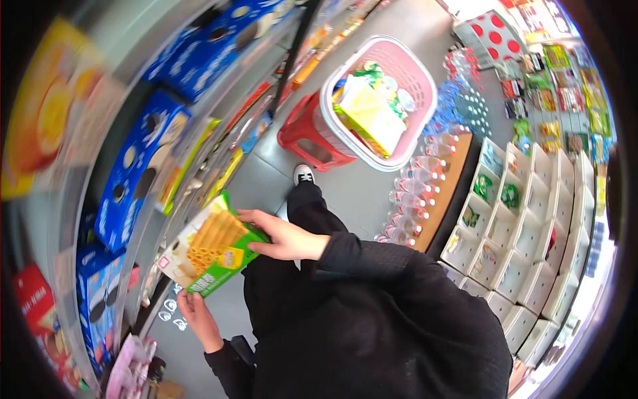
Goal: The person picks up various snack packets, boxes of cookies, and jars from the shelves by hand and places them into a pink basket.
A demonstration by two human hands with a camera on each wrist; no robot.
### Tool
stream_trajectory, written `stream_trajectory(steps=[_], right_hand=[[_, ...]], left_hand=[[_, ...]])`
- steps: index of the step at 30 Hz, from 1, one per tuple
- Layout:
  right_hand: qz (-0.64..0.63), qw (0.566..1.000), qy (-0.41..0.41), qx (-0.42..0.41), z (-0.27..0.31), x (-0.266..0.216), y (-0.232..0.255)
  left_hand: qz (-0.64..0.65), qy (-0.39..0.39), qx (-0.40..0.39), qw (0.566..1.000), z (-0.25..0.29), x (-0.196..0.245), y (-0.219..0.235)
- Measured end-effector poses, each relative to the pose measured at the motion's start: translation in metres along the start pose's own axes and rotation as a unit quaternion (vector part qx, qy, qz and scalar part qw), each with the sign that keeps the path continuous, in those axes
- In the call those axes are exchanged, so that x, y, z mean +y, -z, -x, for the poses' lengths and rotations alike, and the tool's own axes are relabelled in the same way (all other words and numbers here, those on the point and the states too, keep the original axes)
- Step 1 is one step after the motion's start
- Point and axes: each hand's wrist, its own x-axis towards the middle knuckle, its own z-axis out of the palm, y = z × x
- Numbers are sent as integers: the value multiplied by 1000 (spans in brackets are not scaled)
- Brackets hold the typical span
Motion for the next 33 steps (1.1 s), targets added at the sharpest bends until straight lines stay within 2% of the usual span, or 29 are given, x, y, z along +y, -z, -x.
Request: stream_trajectory(steps=[2,3,5,6,7,8,9,10,11,13,15,17,19,21,22,23,24,25,26,27,28,29,31,33], right_hand=[[-11,999,11,45,26,5,33],[-30,996,8,78,36,-2,52],[-32,988,-16,152,61,-9,90],[-21,980,-33,195,72,-8,109],[-91,965,-17,244,81,-9,127],[-33,961,-10,274,90,-5,150],[-43,942,-26,333,99,-4,168],[-70,923,-22,379,106,-2,187],[-42,907,-34,418,111,-5,206],[-50,878,-38,475,119,9,245],[-126,850,-35,510,123,26,280],[-129,834,-43,535,126,57,317],[-143,813,-64,561,120,74,343],[-167,799,-61,574,113,87,359],[-171,790,-73,584,111,95,367],[-106,804,-74,580,111,108,376],[-52,807,-110,578,110,107,378],[25,819,-155,551,119,129,391],[39,808,-235,539,118,126,391],[0,826,-220,519,121,137,395],[7,834,-231,501,123,140,398],[-41,853,-207,477,124,137,398],[-89,866,-188,454,130,154,408],[-91,877,-184,435,128,150,412]], left_hand=[[-27,29,-81,996,0,7,-36],[-32,27,-86,995,-3,13,-56],[-37,3,-187,982,-17,27,-108],[-38,-10,-205,978,-25,33,-137],[-39,-22,-223,974,-35,39,-169],[-42,-45,-270,961,-44,46,-201],[-46,-68,-313,946,-55,53,-234],[-109,-133,-347,922,-68,52,-266],[-171,-196,-377,889,-81,50,-298],[-207,-244,-389,864,-95,60,-367],[-202,-229,-431,849,-118,49,-428],[-229,-263,-429,833,-136,36,-482],[-265,-244,-433,826,-151,23,-526],[-309,-254,-415,817,-157,24,-554],[-342,-315,-376,802,-162,12,-569],[-347,-332,-347,806,-167,0,-580],[-367,-286,-371,803,-167,5,-587],[-405,-267,-393,781,-164,12,-591],[-411,-264,-403,774,-165,6,-594],[-464,-257,-372,762,-166,-5,-598],[-462,-282,-367,757,-163,-10,-597],[-453,-245,-376,770,-169,-32,-604],[-506,-229,-340,759,-171,-46,-604],[-482,-237,-304,787,-170,-62,-604]])
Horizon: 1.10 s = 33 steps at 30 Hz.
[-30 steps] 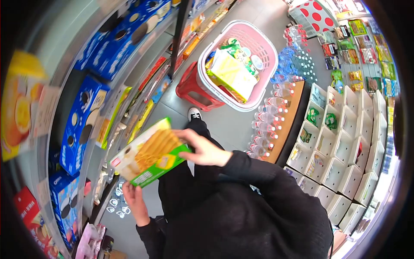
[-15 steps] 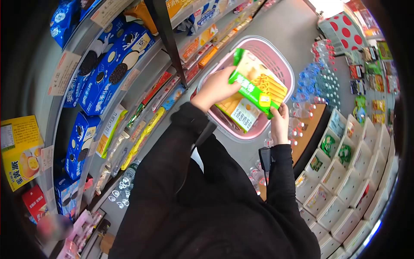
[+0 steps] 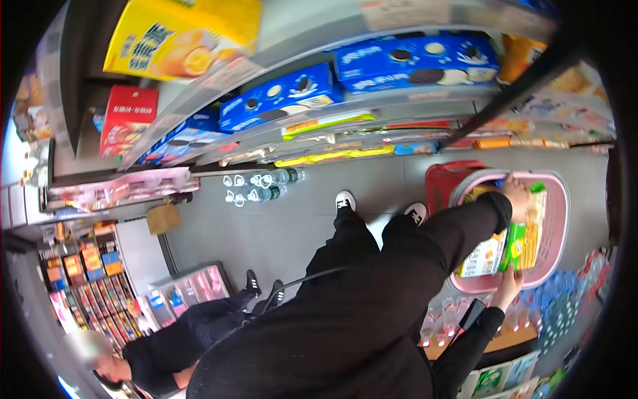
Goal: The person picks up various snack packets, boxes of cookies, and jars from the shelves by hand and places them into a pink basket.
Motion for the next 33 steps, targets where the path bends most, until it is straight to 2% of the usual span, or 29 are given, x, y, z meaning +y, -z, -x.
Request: stream_trajectory(steps=[2,4,6,8,9,10,11,13,14,15,16,17,18,19,20,21,22,23,24,25,26,27,28,30,31,33], right_hand=[[16,1000,1,-7,-3,-4,-1],[42,999,7,-10,-14,3,5],[67,998,12,-11,-18,3,16],[234,968,94,-7,-16,-7,22],[308,937,156,61,-11,-12,21],[382,897,180,132,17,-39,-9],[353,899,245,88,37,-58,-31],[319,884,341,5,81,-90,-86],[316,871,374,-37,103,-103,-120],[264,899,332,-109,119,-104,-149],[290,856,404,-143,138,-108,-187],[246,884,336,-210,160,-105,-222],[243,847,372,-291,180,-110,-263],[237,822,367,-365,208,-122,-302],[286,765,416,-399,218,-107,-330],[281,730,432,-450,232,-96,-362],[275,693,443,-498,250,-87,-393],[273,666,451,-528,269,-81,-423],[270,640,456,-556,287,-74,-452],[271,628,471,-558,300,-61,-478],[273,617,483,-558,311,-46,-501],[253,628,482,-556,323,-38,-524],[233,638,482,-553,334,-29,-546],[227,683,426,-549,353,-14,-584],[232,685,425,-544,361,-8,-599],[214,700,472,-491,375,3,-626]], left_hand=[[17,18,-24,999,11,5,14],[42,30,10,999,14,8,7],[77,36,94,992,22,9,4],[121,-3,93,988,48,6,39],[118,-56,155,979,64,1,53],[182,-75,188,962,87,-4,70],[281,-73,108,951,113,-12,98],[291,-84,90,949,177,-42,135],[334,-42,-19,941,212,-56,169],[427,-36,25,903,250,-78,175],[471,34,-14,881,288,-105,183],[431,64,-11,900,328,-133,197],[413,119,26,903,370,-161,201],[404,183,56,894,409,-186,211],[379,244,82,889,445,-202,237],[270,298,114,909,480,-221,257],[294,291,207,887,515,-261,253],[236,382,249,858,534,-264,279],[112,312,427,841,558,-305,265],[127,347,437,820,577,-323,276],[137,397,471,775,590,-342,280],[96,405,508,754,596,-355,286],[134,357,554,740,608,-392,280],[134,324,539,766,610,-406,304],[140,322,536,768,613,-420,309],[42,376,443,813,620,-446,318]])
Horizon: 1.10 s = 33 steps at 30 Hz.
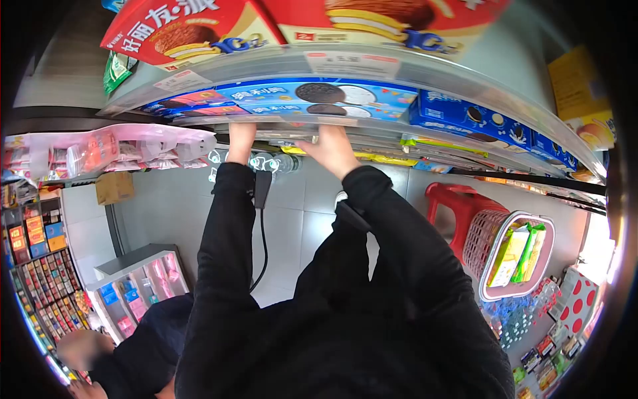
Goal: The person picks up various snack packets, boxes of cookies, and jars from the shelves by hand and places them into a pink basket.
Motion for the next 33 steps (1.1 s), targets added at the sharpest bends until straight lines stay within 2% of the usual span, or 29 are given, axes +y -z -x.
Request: stream_trajectory(steps=[1,3,4,5,7,8,9,11,12,13,14,15,16,17,18,19,20,21,22,23,25,26,29,30,32,33], right_hand=[[2,1000,-2,-1,-8,1,-11],[-56,993,-77,-68,-21,1,-27],[-75,980,-151,-107,-27,-2,-28],[-75,980,-152,-107,-30,2,-36],[-75,990,-115,-40,-31,13,-51],[-81,979,-163,-90,-29,21,-54],[-82,979,-165,-89,-28,24,-56],[-95,994,0,52,-26,30,-60],[-93,994,-2,54,-26,28,-55],[-127,991,-19,45,-25,22,-46],[-160,986,-37,37,-24,15,-36],[-157,986,-41,42,-21,8,-27],[-282,952,-115,21,-18,0,-17],[-401,897,-185,4,-16,-6,-6],[-309,938,-153,-25,-14,-12,5],[-390,901,-187,-33,-8,-18,15],[-393,907,-149,-2,1,-17,19],[-391,913,-112,31,12,-14,23],[-339,925,-173,4,26,-11,28],[-285,928,-240,-17,43,-5,33],[-282,936,-212,-4,80,13,43],[-307,922,-237,-6,98,12,63],[-357,888,-288,35,156,9,129],[-293,900,-323,27,178,15,149],[-347,863,-356,90,217,15,196],[-411,824,-367,134,235,11,221]], left_hand=[[2,1,-2,1000,-6,-8,-3],[177,32,73,981,-14,-17,-9],[52,-27,42,997,-13,-21,-3],[52,-27,41,997,-12,-23,0],[-95,-91,14,991,-14,-33,4],[-168,-122,-1,978,-14,-37,7],[-239,-154,-15,959,-14,-40,9],[-376,-216,-41,900,-15,-44,10],[-273,-196,-25,942,-13,-34,10],[-270,-133,-53,952,-12,-31,11],[-74,-77,-27,994,-10,-27,8],[125,-17,-2,992,-9,-29,0],[248,48,-18,967,-9,-24,1],[263,32,-20,964,0,-18,4],[350,79,-35,933,13,1,9],[402,90,-48,910,27,29,14],[404,118,-65,905,39,29,15],[423,72,-82,900,56,53,16],[420,84,-88,900,71,45,13],[404,102,-109,902,87,56,14],[360,111,-179,909,115,92,11],[359,123,-196,904,129,109,6],[379,77,-312,868,158,148,-21],[375,70,-351,855,163,168,-34],[365,41,-419,831,172,210,-61],[359,20,-451,817,174,236,-80]])
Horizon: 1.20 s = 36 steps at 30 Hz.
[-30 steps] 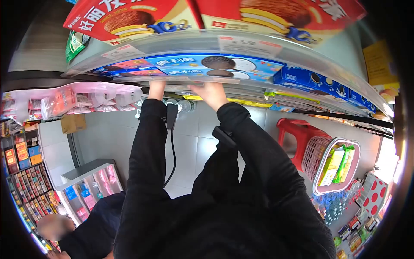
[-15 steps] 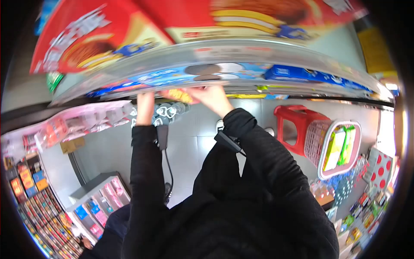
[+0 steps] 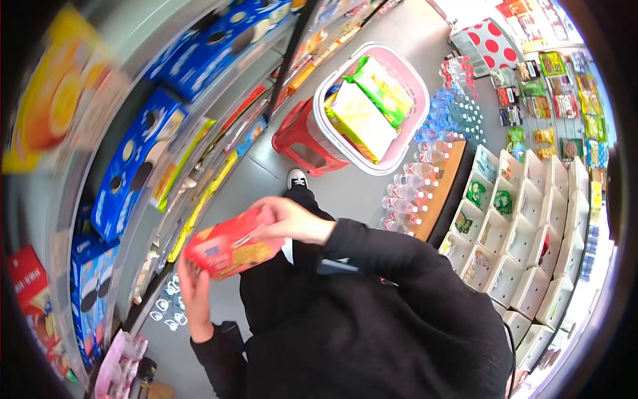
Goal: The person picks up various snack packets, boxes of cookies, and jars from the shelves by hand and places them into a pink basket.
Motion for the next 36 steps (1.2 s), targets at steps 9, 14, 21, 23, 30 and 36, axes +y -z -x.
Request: stream_trajectory(steps=[9,14,21,23,30,36], right_hand=[[-152,936,113,296,88,-14,207],[-192,877,99,428,97,9,292],[-177,875,67,445,92,-4,334],[-189,869,87,448,93,-14,349],[-53,828,216,516,70,-61,447],[127,832,172,511,55,-42,503]], left_hand=[[-119,-127,-177,969,-189,9,-255],[-213,-118,-219,945,-249,-2,-351],[-371,-111,-234,892,-282,-13,-400],[-338,-126,-239,902,-293,6,-418],[-252,-158,-244,923,-373,30,-508],[-219,-120,-239,938,-419,-27,-540]])
